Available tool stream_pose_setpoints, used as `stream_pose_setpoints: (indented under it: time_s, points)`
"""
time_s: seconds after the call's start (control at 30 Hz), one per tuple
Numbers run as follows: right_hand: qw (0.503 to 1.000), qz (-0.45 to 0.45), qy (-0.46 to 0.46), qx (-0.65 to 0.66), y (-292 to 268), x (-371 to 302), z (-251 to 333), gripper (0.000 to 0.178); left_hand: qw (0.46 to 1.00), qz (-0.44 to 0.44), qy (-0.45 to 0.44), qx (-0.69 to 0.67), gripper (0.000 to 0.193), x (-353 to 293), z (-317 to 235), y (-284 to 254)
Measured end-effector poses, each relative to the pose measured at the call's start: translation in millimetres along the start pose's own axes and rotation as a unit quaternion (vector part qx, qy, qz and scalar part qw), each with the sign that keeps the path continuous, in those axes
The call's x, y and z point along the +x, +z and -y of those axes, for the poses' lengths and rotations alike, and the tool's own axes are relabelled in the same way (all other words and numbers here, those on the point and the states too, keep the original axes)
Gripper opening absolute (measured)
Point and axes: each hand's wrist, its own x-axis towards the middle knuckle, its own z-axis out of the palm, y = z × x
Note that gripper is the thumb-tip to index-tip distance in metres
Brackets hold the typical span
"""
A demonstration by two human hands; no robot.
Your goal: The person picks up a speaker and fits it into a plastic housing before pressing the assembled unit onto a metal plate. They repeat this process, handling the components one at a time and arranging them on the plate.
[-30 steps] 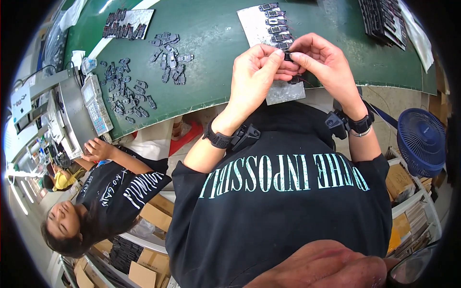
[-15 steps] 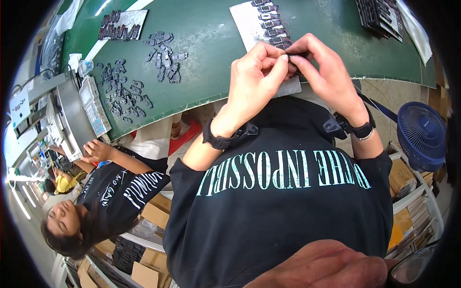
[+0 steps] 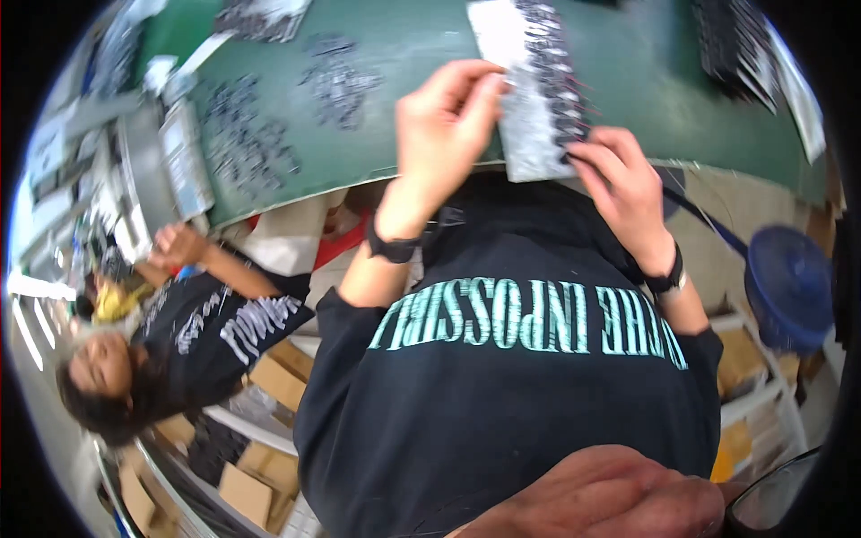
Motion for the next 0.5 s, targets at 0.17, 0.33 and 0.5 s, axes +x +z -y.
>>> stream_pose_setpoints:
  time_s: [0.17, 0.33, 0.5]
  points:
    - [0.995, -0.035, -0.004, -0.095, 5, -16, -4, 0.026, 0.95, -0.082, 0.171, 0.247, 0.012, 1, 8, -12]
    - [0.988, -0.114, -0.073, -0.072, -14, -1, -4, 0.026, 0.848, -0.166, 0.201, 0.461, 0.018, 12, 2, -64]
    - [0.993, -0.099, 0.067, 0.011, -74, 40, -13, 0.017, 0.782, -0.036, 0.195, 0.59, 0.009, 27, 0, -90]
